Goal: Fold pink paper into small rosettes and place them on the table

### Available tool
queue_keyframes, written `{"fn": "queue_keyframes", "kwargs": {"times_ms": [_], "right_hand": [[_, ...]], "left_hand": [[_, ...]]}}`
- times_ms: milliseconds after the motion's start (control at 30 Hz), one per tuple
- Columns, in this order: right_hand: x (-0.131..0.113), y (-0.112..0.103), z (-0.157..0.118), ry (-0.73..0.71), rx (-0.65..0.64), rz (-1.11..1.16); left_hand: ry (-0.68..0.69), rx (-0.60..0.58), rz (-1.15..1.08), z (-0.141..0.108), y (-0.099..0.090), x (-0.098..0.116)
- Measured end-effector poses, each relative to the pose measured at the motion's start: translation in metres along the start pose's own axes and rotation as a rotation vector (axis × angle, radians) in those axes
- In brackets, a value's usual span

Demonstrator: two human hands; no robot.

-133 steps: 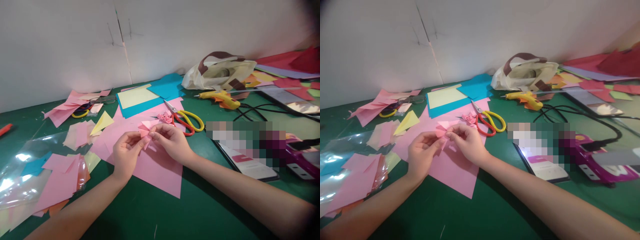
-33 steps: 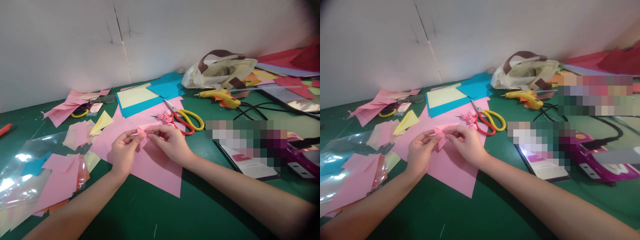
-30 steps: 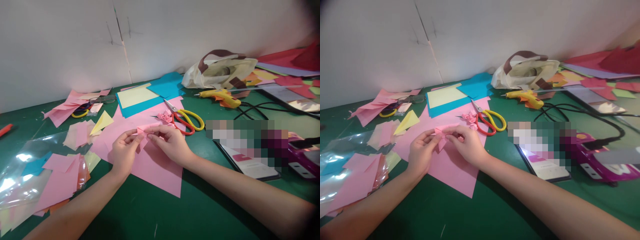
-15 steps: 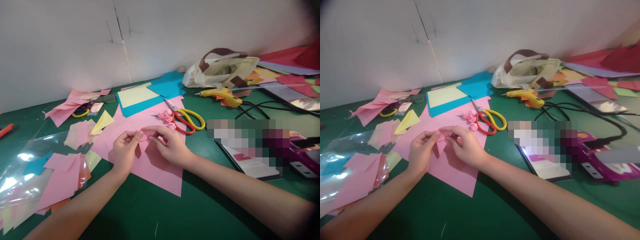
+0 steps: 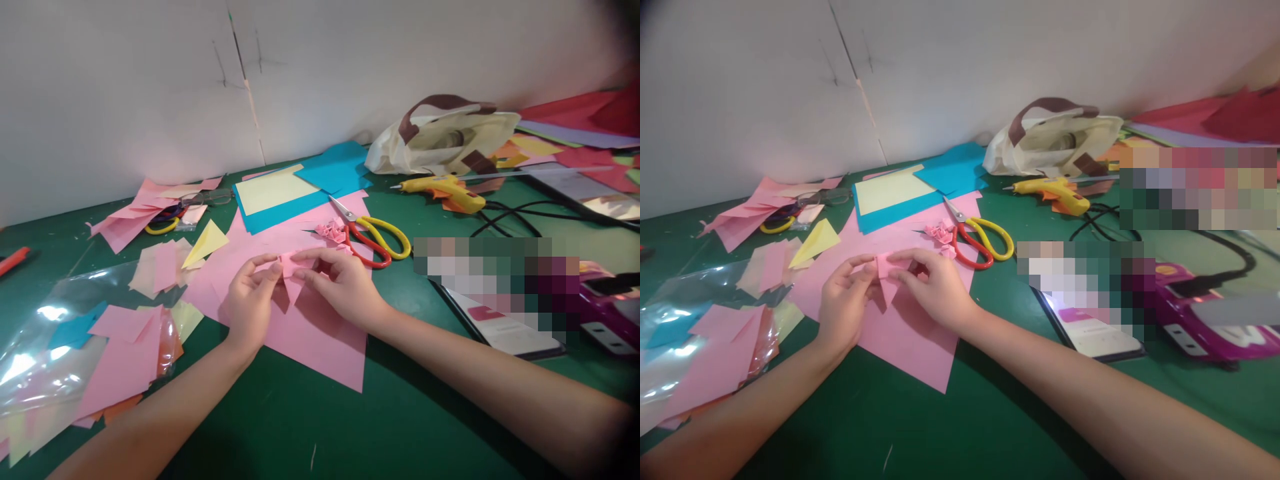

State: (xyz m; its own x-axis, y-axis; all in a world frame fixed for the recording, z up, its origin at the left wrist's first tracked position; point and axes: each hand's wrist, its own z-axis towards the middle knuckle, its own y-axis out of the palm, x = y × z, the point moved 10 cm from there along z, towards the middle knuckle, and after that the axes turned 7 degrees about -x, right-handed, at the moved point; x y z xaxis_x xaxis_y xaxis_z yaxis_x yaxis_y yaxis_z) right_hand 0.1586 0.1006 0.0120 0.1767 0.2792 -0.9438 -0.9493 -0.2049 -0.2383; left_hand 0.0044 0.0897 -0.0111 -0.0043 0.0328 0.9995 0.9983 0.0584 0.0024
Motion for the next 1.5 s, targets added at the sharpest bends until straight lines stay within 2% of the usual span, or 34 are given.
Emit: {"fn": "queue_keyframes", "kwargs": {"times_ms": [67,200,567,767,933,1033,1300,1500], "right_hand": [[0.005,-0.007,0.000,0.027,0.057,0.022],[0.006,-0.013,-0.001,0.010,0.113,0.041],[-0.020,-0.013,-0.008,-0.206,0.147,-0.114],[-0.022,-0.014,-0.008,-0.223,0.147,-0.081],[-0.020,-0.015,-0.008,-0.187,0.153,-0.044],[-0.021,-0.015,-0.009,-0.199,0.156,-0.042],[-0.024,-0.014,-0.011,-0.227,0.153,-0.085],[-0.021,-0.016,-0.010,-0.205,0.166,-0.079]], "left_hand": [[0.003,-0.028,-0.033,0.000,0.004,0.001],[0.059,-0.028,0.054,0.000,0.006,0.009],[0.072,-0.067,0.073,0.001,0.011,0.010],[0.093,-0.096,-0.045,0.003,0.012,0.008],[0.038,-0.115,-0.149,0.003,0.015,0.005],[0.009,-0.137,-0.112,0.003,0.018,0.005],[-0.010,-0.054,-0.060,0.003,0.011,0.002],[-0.013,-0.076,-0.078,0.004,0.013,0.002]]}}
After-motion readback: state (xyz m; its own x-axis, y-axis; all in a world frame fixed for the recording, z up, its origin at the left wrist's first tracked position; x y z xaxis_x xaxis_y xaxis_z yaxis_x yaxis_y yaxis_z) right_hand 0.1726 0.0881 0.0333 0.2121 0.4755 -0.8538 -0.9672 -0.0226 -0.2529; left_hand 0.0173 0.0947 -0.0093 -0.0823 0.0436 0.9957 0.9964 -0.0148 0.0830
